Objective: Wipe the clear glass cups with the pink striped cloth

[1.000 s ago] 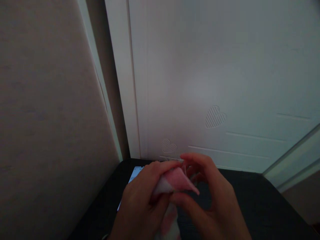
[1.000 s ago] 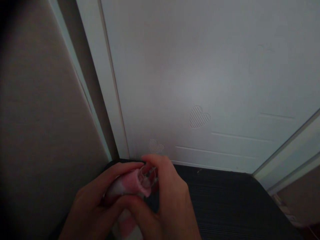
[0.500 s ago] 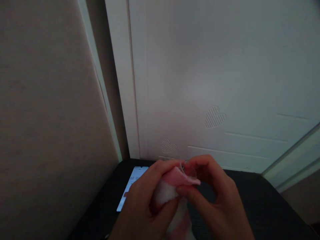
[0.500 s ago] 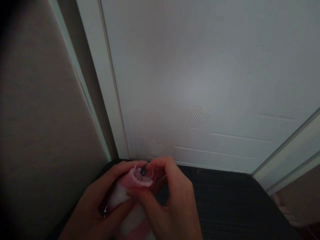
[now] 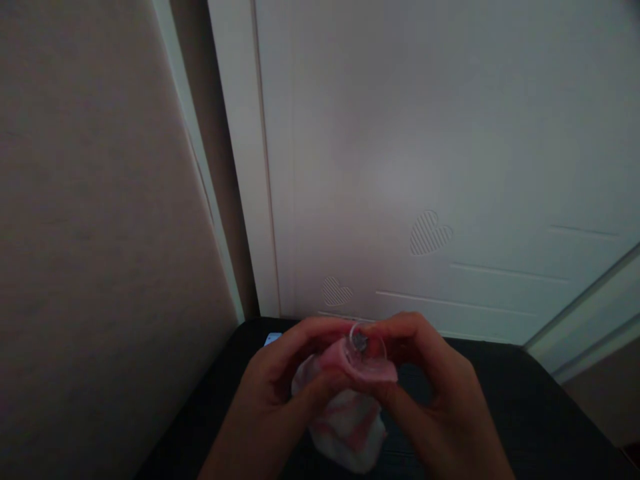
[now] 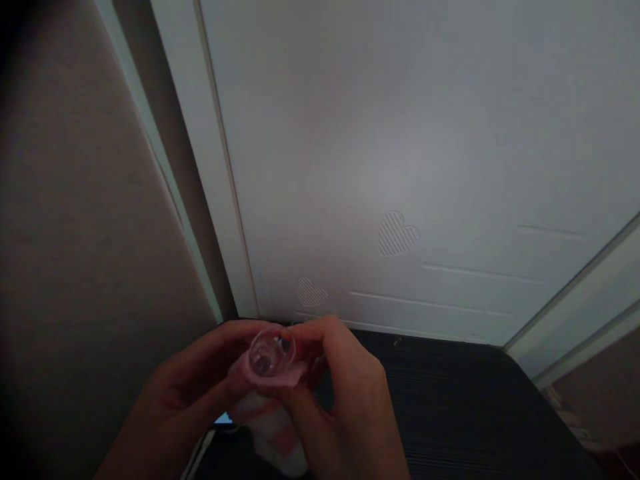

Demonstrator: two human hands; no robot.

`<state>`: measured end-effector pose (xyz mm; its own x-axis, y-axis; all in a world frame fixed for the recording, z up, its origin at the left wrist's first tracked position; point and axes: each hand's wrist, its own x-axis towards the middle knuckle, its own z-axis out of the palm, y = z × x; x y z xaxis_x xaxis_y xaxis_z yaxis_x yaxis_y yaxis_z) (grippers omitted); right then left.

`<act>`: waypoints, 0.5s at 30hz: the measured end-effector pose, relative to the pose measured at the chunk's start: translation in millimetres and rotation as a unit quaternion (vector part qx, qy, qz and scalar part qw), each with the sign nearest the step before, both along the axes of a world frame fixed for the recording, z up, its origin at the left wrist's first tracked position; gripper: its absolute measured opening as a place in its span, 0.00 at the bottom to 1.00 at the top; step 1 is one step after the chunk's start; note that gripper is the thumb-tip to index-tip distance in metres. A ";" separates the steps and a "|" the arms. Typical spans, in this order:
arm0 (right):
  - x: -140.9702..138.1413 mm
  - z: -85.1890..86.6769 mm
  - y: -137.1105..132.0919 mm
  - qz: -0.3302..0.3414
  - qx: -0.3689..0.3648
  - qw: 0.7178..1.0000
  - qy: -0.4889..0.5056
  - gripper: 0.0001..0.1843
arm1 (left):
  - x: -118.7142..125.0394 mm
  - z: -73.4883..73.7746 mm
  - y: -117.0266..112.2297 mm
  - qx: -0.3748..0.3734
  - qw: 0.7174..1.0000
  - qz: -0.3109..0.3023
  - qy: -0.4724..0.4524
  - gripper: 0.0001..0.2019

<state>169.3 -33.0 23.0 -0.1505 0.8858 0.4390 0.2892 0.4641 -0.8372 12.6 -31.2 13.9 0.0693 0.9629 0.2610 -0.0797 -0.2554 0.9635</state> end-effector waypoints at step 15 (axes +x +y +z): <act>-1.9 -5.8 4.0 -0.013 -0.009 1.000 0.011 0.13 | -2.5 -3.1 -3.5 -0.080 0.996 -0.008 -0.046 0.12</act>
